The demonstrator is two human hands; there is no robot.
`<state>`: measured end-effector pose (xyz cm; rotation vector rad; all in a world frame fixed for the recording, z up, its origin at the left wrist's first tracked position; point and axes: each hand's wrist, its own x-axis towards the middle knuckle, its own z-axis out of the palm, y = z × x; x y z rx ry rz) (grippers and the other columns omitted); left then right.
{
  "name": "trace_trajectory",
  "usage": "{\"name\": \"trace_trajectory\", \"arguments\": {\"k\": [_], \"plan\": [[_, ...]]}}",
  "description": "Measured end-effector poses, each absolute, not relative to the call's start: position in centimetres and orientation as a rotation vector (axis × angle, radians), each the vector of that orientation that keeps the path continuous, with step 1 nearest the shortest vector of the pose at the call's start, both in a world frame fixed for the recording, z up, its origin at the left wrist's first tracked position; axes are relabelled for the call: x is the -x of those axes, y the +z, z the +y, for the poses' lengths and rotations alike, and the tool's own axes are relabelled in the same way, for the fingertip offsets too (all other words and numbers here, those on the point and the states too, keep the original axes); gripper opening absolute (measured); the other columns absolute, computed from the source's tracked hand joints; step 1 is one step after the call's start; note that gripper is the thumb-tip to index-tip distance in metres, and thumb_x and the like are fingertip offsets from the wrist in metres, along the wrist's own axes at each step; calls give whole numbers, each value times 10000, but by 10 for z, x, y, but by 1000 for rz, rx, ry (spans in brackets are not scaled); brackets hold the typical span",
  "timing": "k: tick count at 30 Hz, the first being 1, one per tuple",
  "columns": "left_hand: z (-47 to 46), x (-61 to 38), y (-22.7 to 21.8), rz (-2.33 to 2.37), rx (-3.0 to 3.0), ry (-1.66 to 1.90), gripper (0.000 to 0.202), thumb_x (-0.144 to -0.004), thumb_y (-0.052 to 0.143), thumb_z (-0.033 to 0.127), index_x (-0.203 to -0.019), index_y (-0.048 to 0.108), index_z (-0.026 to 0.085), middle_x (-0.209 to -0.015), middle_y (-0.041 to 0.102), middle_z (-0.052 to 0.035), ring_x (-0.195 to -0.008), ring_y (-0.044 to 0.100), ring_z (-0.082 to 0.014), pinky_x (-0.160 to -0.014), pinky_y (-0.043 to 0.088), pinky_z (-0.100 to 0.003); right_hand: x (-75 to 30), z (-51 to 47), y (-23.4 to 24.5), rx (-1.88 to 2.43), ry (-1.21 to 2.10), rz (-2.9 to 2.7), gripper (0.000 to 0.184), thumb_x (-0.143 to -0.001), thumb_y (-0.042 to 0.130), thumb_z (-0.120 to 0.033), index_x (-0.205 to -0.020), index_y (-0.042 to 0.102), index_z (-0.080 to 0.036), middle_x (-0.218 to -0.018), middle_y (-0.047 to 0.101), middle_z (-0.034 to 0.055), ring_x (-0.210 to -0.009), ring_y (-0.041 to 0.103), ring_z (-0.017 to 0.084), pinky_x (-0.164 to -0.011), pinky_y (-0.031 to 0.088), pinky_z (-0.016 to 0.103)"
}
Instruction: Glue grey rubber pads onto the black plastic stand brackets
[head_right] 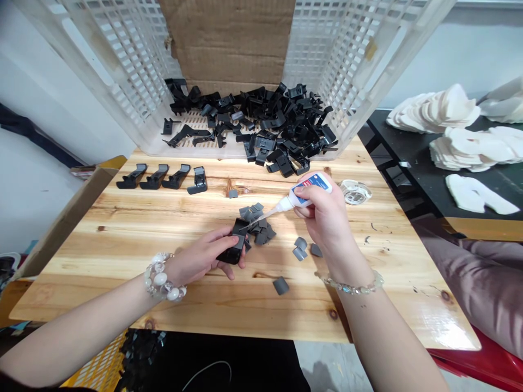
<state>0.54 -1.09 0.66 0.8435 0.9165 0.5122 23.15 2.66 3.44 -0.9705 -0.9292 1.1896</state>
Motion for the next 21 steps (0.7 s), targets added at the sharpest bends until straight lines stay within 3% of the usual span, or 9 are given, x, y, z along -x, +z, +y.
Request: {"name": "trace_trajectory", "arguments": {"k": [21], "plan": [[-10, -4, 6, 889, -838, 503, 243, -895, 561, 348, -982, 548, 121, -891, 591, -79, -731, 642, -163, -508, 558, -248, -230, 26, 35, 985, 1076, -949, 166, -633, 685, -91, -678, 586, -217, -505, 358, -46, -407, 224, 60, -405, 94, 252]]}}
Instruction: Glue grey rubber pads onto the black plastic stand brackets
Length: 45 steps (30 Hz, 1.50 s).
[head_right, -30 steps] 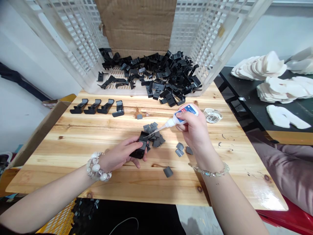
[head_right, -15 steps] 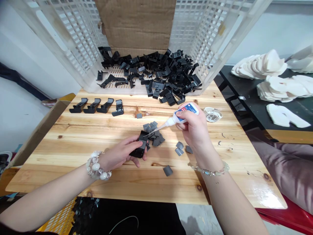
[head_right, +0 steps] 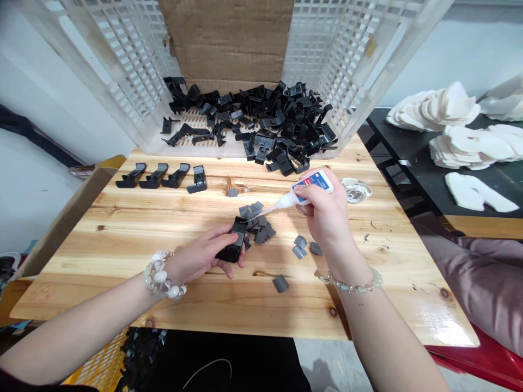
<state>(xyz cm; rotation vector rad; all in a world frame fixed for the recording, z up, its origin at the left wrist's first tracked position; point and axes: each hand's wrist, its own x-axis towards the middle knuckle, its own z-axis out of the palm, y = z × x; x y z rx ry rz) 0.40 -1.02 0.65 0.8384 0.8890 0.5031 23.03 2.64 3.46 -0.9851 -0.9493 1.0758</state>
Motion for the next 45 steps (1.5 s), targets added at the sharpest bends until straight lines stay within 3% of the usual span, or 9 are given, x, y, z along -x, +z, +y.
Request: {"name": "trace_trajectory", "arguments": {"k": [8, 13, 18, 22, 25, 29, 33, 36, 45], "plan": [[-9, -5, 6, 900, -812, 520, 256, -875, 602, 354, -983, 573, 124, -864, 608, -79, -725, 653, -173, -504, 547, -254, -231, 25, 38, 987, 1061, -947, 166, -625, 697, -121, -649, 570, -224, -499, 358, -38, -413, 219, 72, -422, 79, 274], [-9, -2, 4, 888, -858, 582, 250, -893, 575, 358, -1021, 572, 143, -853, 624, -69, -732, 645, -167, -515, 549, -246, -235, 25, 43, 903, 1188, -858, 202, -686, 720, -203, -652, 521, -224, -482, 249, -73, -420, 133, 62, -438, 68, 273], [-7, -1, 6, 896, -946, 660, 262, -887, 588, 393, -1007, 574, 160, -829, 644, -52, -790, 642, -175, -598, 554, -259, -233, 25, 42, 875, 1277, -816, 229, -723, 756, -290, -818, 553, -241, -608, 525, -24, -474, 356, 88, -419, 126, 246], [-7, -1, 8, 892, -991, 707, 290, -872, 615, 406, -1035, 573, 170, -845, 673, -53, -828, 660, -193, -658, 554, -288, -225, 23, 37, 917, 1392, -927, 298, -669, 770, -205, -830, 521, -222, -771, 637, 16, -498, 474, 99, -396, 133, 224], [-7, -1, 8, 890, -989, 722, 307, -864, 630, 412, -1040, 576, 165, -872, 690, -65, -851, 673, -211, -702, 564, -329, -216, 21, 32, 934, 1485, -951, 367, -613, 796, -138, -845, 523, -216, -775, 607, -9, -504, 464, 77, -385, 141, 197], [-6, -2, 5, 896, -953, 758, 317, -852, 649, 402, -1048, 586, 160, -884, 704, -69, -840, 686, -210, -733, 573, -350, -202, 18, 19, 1017, 1558, -1068, 287, -654, 812, -219, -815, 577, -186, -612, 491, -62, -465, 356, 45, -415, 237, 193], [-5, -4, 4, 912, -900, 786, 324, -840, 666, 364, -1070, 576, 154, -868, 702, -61, -846, 692, -210, -743, 588, -361, -187, 12, 10, 1080, 1529, -1362, 225, -740, 762, -340, -779, 614, -175, -587, 555, -32, -527, 505, 99, -491, 385, 226], [-6, -5, 5, 918, -890, 784, 320, -855, 651, 361, -1085, 571, 155, -897, 699, -62, -828, 695, -199, -737, 593, -355, -181, 8, 7, 1089, 1507, -1461, 234, -722, 775, -344, -806, 620, -191, -649, 624, -7, -597, 592, 148, -573, 470, 277], [-8, -3, 5, 861, -941, 662, 259, -880, 615, 313, -1069, 577, 140, -926, 681, -75, -786, 695, -173, -708, 590, -314, -184, 12, 8, 1194, 1248, -1324, 226, -704, 769, -308, -751, 590, -179, -667, 551, -29, -584, 483, 106, -548, 396, 250]]}}
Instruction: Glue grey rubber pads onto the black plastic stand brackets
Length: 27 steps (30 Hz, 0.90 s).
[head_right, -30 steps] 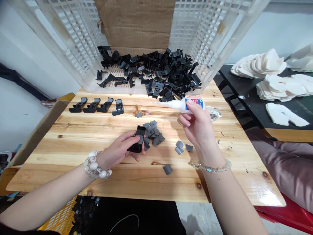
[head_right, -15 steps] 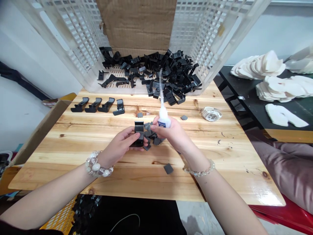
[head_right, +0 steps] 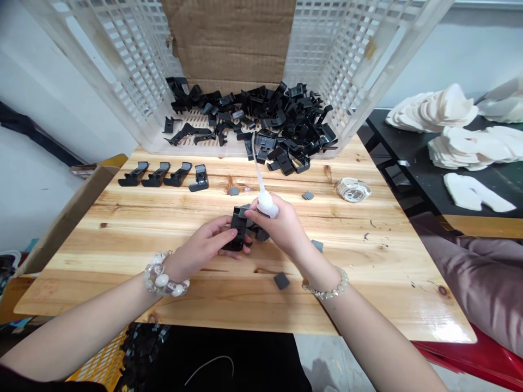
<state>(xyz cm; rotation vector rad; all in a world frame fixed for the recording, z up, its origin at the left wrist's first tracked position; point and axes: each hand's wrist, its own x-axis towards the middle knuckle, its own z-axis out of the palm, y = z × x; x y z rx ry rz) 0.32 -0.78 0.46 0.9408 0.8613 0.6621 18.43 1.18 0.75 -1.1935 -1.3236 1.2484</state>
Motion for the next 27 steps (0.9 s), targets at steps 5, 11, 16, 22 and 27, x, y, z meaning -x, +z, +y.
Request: {"name": "trace_trajectory", "arguments": {"k": [5, 11, 16, 22, 27], "plan": [[-8, -4, 1, 835, -946, 623, 261, -890, 592, 310, -1085, 573, 138, -952, 672, -78, -781, 698, -170, -691, 588, -303, -185, 13, 7, 1219, 1276, -1341, 236, -693, 764, -303, -770, 581, -175, -701, 540, -25, -615, 472, 110, -576, 386, 261], [-8, -3, 2, 826, -926, 608, 258, -889, 592, 325, -1063, 581, 135, -964, 669, -86, -785, 701, -176, -669, 586, -290, -183, 12, 2, 1217, 1158, -1439, 209, -712, 751, -311, -764, 599, -178, -771, 554, 6, -714, 518, 148, -647, 417, 295], [-9, -3, 3, 831, -916, 607, 256, -892, 589, 319, -1056, 584, 123, -968, 668, -94, -791, 700, -175, -675, 587, -287, -183, 12, 0, 1197, 1100, -1512, 173, -735, 739, -297, -763, 614, -181, -799, 569, 15, -755, 540, 165, -698, 429, 320], [-10, -4, 2, 833, -916, 606, 239, -896, 578, 303, -1052, 579, 122, -970, 666, -94, -784, 701, -171, -668, 590, -283, -183, 13, -1, 1180, 975, -1609, 114, -759, 719, -237, -754, 616, -188, -794, 579, 11, -775, 546, 172, -732, 428, 330], [-10, -5, 2, 844, -935, 612, 218, -898, 570, 301, -1038, 574, 133, -951, 668, -82, -775, 703, -169, -661, 593, -283, -183, 13, -6, 1212, 926, -1618, 151, -747, 728, -231, -766, 584, -192, -759, 551, -10, -707, 504, 148, -669, 409, 308]]}}
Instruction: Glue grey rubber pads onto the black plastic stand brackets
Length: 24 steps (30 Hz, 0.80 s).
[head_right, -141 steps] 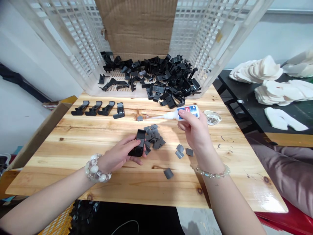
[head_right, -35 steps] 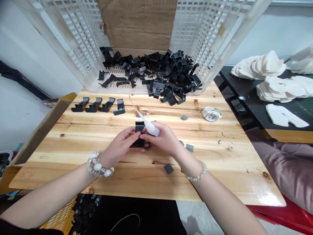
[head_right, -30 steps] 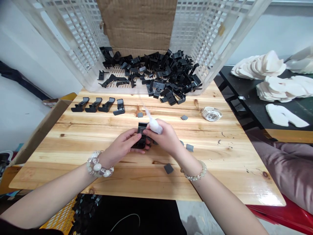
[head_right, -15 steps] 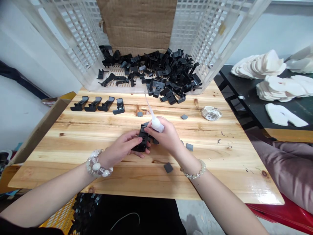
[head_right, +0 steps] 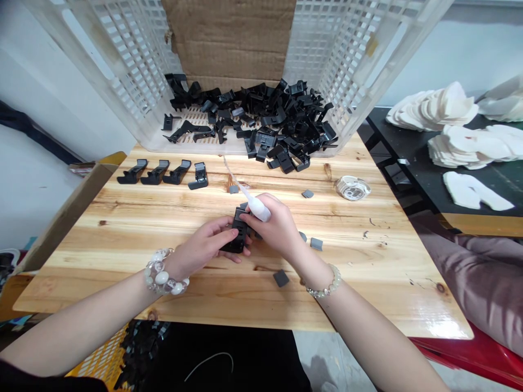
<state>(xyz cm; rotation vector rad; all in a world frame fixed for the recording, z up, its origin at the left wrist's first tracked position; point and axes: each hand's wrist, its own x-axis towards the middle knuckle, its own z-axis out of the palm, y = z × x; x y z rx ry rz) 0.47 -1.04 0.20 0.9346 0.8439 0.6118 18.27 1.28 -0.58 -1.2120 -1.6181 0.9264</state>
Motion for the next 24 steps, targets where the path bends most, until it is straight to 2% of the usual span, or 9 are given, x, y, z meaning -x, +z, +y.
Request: {"name": "trace_trajectory", "arguments": {"k": [4, 12, 24], "plan": [[-10, -6, 3, 849, -965, 626, 205, -902, 558, 272, -1054, 553, 135, -974, 666, -90, -765, 704, -162, -649, 600, -276, -179, 13, -6, 1228, 1038, -1493, 248, -698, 756, -238, -765, 520, -199, -700, 503, -37, -636, 451, 124, -595, 380, 284], [-12, -5, 0, 856, -1046, 624, 262, -900, 562, 275, -1128, 537, 146, -1013, 667, -94, -767, 698, -146, -657, 601, -261, -180, 15, 0, 1258, 1296, -1330, 310, -642, 780, -247, -747, 493, -193, -669, 502, -51, -596, 458, 104, -550, 381, 265], [-12, -6, -2, 857, -1058, 634, 309, -867, 612, 332, -1111, 549, 153, -1063, 677, -115, -779, 701, -161, -657, 595, -276, -180, 13, 0, 1225, 1288, -1330, 283, -658, 768, -238, -760, 509, -182, -668, 501, -56, -587, 441, 91, -538, 358, 250]]}}
